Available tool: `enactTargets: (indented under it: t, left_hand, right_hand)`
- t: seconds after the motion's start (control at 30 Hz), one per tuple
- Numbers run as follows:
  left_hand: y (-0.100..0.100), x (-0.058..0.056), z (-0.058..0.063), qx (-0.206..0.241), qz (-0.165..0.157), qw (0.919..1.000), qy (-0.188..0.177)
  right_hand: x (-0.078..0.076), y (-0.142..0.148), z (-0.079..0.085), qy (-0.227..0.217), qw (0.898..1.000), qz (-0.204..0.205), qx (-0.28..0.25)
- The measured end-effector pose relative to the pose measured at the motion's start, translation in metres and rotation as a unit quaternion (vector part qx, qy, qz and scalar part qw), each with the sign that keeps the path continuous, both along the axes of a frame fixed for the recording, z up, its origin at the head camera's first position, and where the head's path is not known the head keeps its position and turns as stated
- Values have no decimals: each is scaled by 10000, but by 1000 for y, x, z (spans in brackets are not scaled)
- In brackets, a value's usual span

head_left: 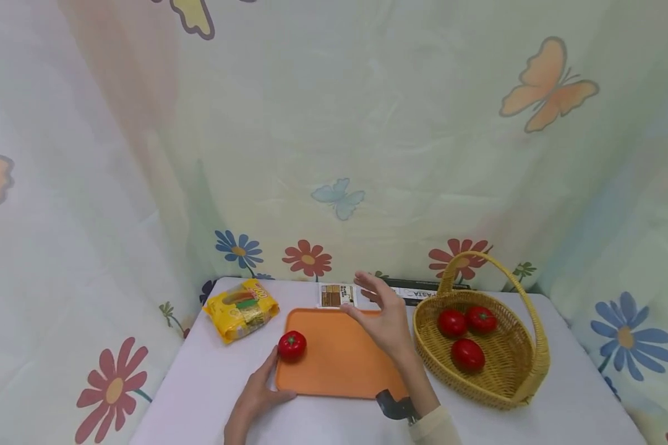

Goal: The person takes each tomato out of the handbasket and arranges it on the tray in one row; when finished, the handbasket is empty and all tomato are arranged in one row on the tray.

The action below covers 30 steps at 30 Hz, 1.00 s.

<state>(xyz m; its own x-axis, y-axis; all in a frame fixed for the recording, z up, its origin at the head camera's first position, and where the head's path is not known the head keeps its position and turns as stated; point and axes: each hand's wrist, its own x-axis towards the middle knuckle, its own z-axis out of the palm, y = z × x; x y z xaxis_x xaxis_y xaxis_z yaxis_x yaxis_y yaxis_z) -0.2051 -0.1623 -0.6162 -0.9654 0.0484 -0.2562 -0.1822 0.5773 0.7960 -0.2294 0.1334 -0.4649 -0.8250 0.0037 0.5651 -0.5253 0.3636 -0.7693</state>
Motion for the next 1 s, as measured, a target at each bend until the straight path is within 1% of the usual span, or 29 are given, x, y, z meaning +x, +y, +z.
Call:
enactTargets:
  t: [0.13,0.23,0.37,0.43,0.53,0.63,0.8,1.0]
  left_hand:
    - [1,0,0,-49,-23,10000,-9]
    - [2,1,3,-131,21,9999,25]
    - [4,-1,6,-119,50,9999,34]
    - [5,-2,6,-160,39,9999,35]
    - [6,-3,6,-189,44,9998,2]
    - [6,-3,5,-237,70,9997,-49]
    - [4,-1,5,-395,154,9990,-141]
    - [4,1,6,-430,112,9989,-161]
  right_hand:
    - [4,18,2,6,9999,-99,112]
    - [8,35,3,-26,9991,-248,339]
    - [13,65,4,-333,9953,-614,673]
    - [14,82,3,-519,9931,-710,770]
    - [16,104,0,-662,9916,-713,854]
    - [19,122,-2,-708,9907,-664,952]
    - [19,139,-2,-776,9893,-699,1015]
    - [14,151,-5,-994,9861,-877,1004]
